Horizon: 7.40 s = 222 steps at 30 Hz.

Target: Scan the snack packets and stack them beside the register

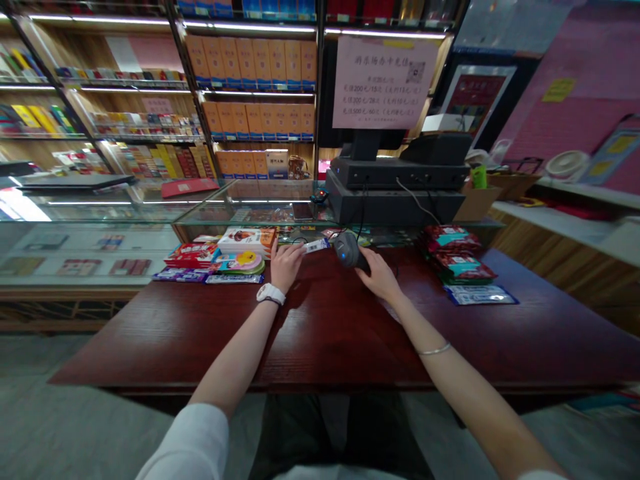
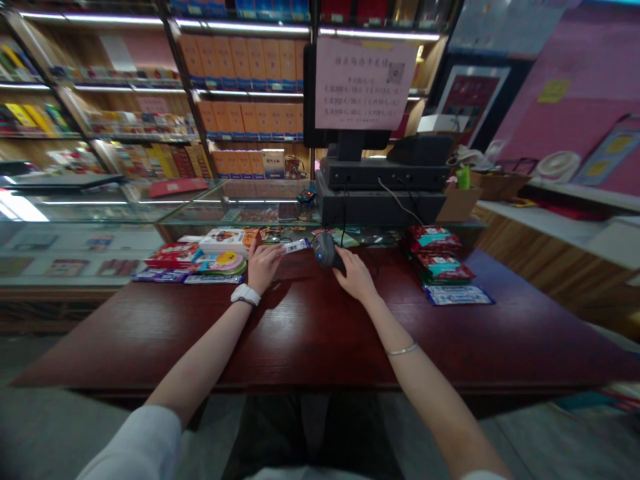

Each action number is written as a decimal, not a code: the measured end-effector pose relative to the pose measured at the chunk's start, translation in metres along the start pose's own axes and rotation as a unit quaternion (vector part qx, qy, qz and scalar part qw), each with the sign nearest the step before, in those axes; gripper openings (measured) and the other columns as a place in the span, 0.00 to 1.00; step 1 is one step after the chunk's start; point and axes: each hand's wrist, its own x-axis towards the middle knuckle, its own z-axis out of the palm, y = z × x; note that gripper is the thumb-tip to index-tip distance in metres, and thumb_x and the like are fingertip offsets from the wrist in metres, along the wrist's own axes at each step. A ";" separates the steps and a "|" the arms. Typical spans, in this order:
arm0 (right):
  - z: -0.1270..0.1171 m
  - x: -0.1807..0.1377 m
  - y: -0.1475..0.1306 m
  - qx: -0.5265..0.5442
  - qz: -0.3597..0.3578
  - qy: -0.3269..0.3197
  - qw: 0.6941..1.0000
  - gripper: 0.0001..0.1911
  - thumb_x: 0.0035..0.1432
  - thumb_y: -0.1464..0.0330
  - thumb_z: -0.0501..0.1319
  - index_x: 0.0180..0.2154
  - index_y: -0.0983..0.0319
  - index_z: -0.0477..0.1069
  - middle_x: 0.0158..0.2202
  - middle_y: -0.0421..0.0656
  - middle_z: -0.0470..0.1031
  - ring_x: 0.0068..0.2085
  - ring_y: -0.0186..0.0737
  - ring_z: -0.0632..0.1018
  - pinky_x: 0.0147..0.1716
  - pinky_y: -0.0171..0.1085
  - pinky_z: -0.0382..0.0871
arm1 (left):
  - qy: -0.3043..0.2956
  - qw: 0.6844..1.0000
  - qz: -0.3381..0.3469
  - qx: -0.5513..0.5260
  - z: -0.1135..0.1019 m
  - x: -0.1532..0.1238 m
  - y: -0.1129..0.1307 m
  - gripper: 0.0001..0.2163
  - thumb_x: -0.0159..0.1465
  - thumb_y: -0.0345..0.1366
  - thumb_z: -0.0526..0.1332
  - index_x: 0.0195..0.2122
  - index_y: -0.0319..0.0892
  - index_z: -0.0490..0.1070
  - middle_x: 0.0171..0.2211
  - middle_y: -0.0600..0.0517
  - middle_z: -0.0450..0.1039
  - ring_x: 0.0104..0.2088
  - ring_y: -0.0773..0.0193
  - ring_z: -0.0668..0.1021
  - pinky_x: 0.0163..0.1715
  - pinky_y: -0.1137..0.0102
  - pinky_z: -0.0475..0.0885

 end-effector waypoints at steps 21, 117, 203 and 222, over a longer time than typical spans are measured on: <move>-0.008 -0.005 -0.013 0.063 -0.082 -0.085 0.991 0.25 0.62 0.64 0.58 0.59 0.59 0.65 0.57 0.49 0.74 0.57 0.48 0.75 0.59 0.50 0.68 | -0.033 0.999 -0.019 0.027 0.002 -0.003 -0.011 0.07 0.64 0.31 0.59 0.37 0.49 0.76 0.47 0.55 0.80 0.45 0.56 0.77 0.66 0.47 0.54; 0.021 0.007 -0.011 -0.066 -0.100 0.046 0.992 0.17 0.67 0.68 0.53 0.53 0.56 0.72 0.51 0.44 0.76 0.53 0.44 0.74 0.68 0.58 0.48 | -0.037 0.989 0.134 -0.045 0.006 -0.007 0.042 0.06 0.67 0.34 0.58 0.37 0.48 0.75 0.48 0.54 0.80 0.46 0.60 0.78 0.66 0.48 0.56; -0.169 -0.177 0.200 -0.210 0.144 0.029 0.967 0.19 0.61 0.74 0.53 0.51 0.56 0.73 0.52 0.45 0.77 0.54 0.46 0.73 0.63 0.60 0.54 | -0.246 0.927 0.227 -0.169 0.154 0.028 0.322 0.11 0.66 0.33 0.59 0.48 0.47 0.75 0.51 0.53 0.77 0.49 0.60 0.76 0.66 0.55 0.56; -0.151 -0.176 0.213 -0.244 0.196 0.022 0.949 0.19 0.62 0.77 0.50 0.50 0.61 0.74 0.53 0.50 0.74 0.54 0.45 0.72 0.62 0.51 0.58 | -0.304 0.922 0.199 -0.130 0.183 0.034 0.341 0.11 0.68 0.35 0.57 0.50 0.45 0.73 0.51 0.49 0.76 0.50 0.57 0.75 0.56 0.61 0.65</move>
